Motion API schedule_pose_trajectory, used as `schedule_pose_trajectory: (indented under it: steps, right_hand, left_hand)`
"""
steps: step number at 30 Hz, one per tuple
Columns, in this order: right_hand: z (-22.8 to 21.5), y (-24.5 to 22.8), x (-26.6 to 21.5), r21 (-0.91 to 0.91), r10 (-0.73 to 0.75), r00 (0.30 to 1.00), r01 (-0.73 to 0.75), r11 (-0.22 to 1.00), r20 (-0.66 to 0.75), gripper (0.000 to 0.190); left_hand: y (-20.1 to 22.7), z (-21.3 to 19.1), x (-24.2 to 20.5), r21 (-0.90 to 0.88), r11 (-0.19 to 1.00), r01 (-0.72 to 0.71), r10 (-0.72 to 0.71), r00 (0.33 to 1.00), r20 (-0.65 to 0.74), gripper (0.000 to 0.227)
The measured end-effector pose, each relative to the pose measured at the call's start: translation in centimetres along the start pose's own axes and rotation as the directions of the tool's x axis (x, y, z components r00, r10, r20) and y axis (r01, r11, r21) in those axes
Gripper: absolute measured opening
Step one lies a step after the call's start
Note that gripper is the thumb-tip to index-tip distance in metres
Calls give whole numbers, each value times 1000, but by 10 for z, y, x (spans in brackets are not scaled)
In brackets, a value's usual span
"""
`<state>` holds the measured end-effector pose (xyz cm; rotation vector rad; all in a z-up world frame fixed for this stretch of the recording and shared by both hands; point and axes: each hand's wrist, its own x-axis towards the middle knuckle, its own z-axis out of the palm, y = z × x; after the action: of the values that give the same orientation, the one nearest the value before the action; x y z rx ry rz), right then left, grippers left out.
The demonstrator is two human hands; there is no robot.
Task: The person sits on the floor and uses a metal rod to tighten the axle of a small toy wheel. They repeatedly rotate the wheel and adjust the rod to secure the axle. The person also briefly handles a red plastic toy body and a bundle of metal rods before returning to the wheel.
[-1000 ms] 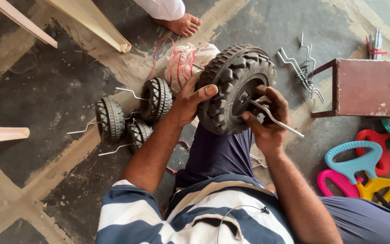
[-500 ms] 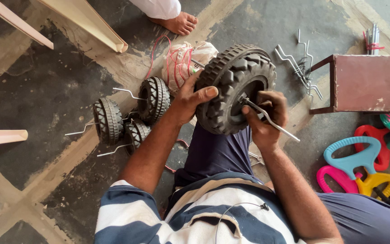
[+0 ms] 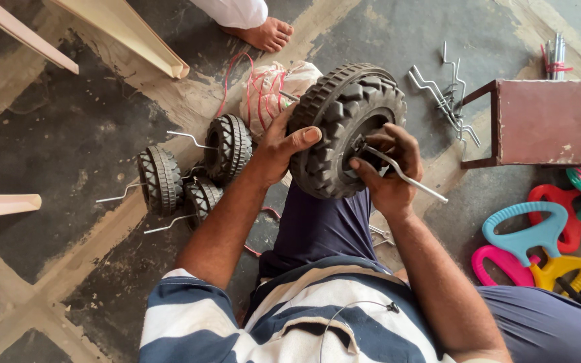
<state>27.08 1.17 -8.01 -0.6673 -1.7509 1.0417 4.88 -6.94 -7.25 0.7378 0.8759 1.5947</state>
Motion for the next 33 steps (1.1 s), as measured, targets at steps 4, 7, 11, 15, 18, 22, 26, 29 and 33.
schedule_pose_trajectory:
  steps: [4, 7, 11, 15, 18, 22, 26, 29, 33]
  right_hand:
    - [0, 16, -8, 4, 7, 999, -7, 1000, -50, 57]
    - [1, 8, -6, 96, -2, 1000, 4, 995, -24, 59]
    - [3, 7, -3, 95, 86, 993, -78, 992, -85, 52]
    - [7, -3, 1, 178, 56, 998, -50, 983, -30, 53]
    - [4, -9, 2, 167, 137, 990, -139, 976, 22, 52]
    - [-14, -1, 7, -89, -223, 971, 231, 969, 89, 57]
    - [-66, 52, 8, -215, -226, 958, 262, 941, 179, 63]
    - [-102, 133, -21, -426, 155, 975, -75, 902, 156, 38]
    - [-127, 265, -121, -825, 534, 787, -59, 562, 308, 22]
  left_hand:
    - [-3, 0, 1, 42, 999, -2, 2, 1000, -8, 82]
    - [-2, 0, 1, 30, 1000, -8, 9, 1000, -4, 81]
    - [-3, 1, 2, 16, 1000, -13, 13, 1000, -5, 81]
    - [-4, -3, 4, 37, 999, -21, 21, 1000, -4, 79]
    - [-8, -7, 3, 9, 1000, -9, 9, 1000, 5, 79]
    - [-12, -19, 8, 23, 997, -68, 68, 998, 9, 82]
    - [28, -35, 4, 126, 991, -39, 39, 999, 2, 81]
    - [68, -7, -5, 229, 969, 96, -77, 993, -88, 87]
    - [80, 17, 9, 326, 939, 107, -118, 993, 15, 90]
